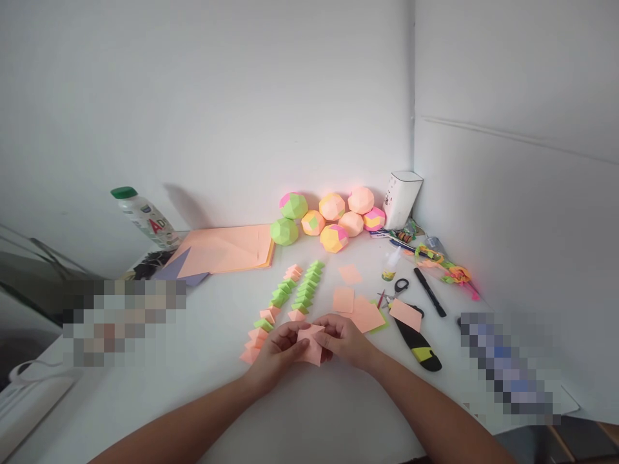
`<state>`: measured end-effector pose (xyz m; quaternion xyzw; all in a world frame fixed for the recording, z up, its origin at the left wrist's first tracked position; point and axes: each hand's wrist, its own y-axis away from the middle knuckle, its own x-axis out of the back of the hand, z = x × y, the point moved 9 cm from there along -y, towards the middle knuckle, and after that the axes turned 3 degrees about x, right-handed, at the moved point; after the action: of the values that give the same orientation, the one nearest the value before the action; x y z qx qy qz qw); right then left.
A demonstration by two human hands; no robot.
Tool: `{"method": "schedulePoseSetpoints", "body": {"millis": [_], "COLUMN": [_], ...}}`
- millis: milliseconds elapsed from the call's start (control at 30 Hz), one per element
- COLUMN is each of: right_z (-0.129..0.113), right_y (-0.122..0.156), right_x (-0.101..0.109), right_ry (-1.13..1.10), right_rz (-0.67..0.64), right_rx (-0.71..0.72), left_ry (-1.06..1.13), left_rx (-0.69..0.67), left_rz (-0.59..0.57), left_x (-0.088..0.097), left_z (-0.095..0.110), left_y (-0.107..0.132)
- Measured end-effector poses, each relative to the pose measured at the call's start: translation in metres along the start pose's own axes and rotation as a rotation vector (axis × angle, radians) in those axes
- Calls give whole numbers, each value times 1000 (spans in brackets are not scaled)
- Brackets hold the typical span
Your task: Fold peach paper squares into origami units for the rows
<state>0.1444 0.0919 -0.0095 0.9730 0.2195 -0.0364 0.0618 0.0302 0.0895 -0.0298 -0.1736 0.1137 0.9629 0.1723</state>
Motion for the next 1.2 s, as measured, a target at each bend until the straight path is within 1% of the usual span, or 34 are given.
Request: {"method": "schedulePoseSetpoints", "body": {"millis": [233,400,500,667,867,1033,1200], "right_z": [2,-4,-7,-6,-10,-6,-3], "right_y": [0,1,0,-1,0,1,3], "right_x": [1,3,5,3,2,3,5], "right_ry": [14,26,20,-9,38,59,120], "right_rz": [17,41,64,33,26,26,59], "right_rx": [-19,29,62,92,118,124,124], "left_ry": [-38,-23,-3,-17,-6,-19,-32], "left_rx": [-27,-34,-33,-47,-45,-20,-12], "left_rz": [32,25,0,4,4,9,32], "left_x": [1,1,0,1,1,3,3], "left_z": [5,4,3,2,2,-1,-2], "left_y": [0,0,0,0,-1,-1,-2]}}
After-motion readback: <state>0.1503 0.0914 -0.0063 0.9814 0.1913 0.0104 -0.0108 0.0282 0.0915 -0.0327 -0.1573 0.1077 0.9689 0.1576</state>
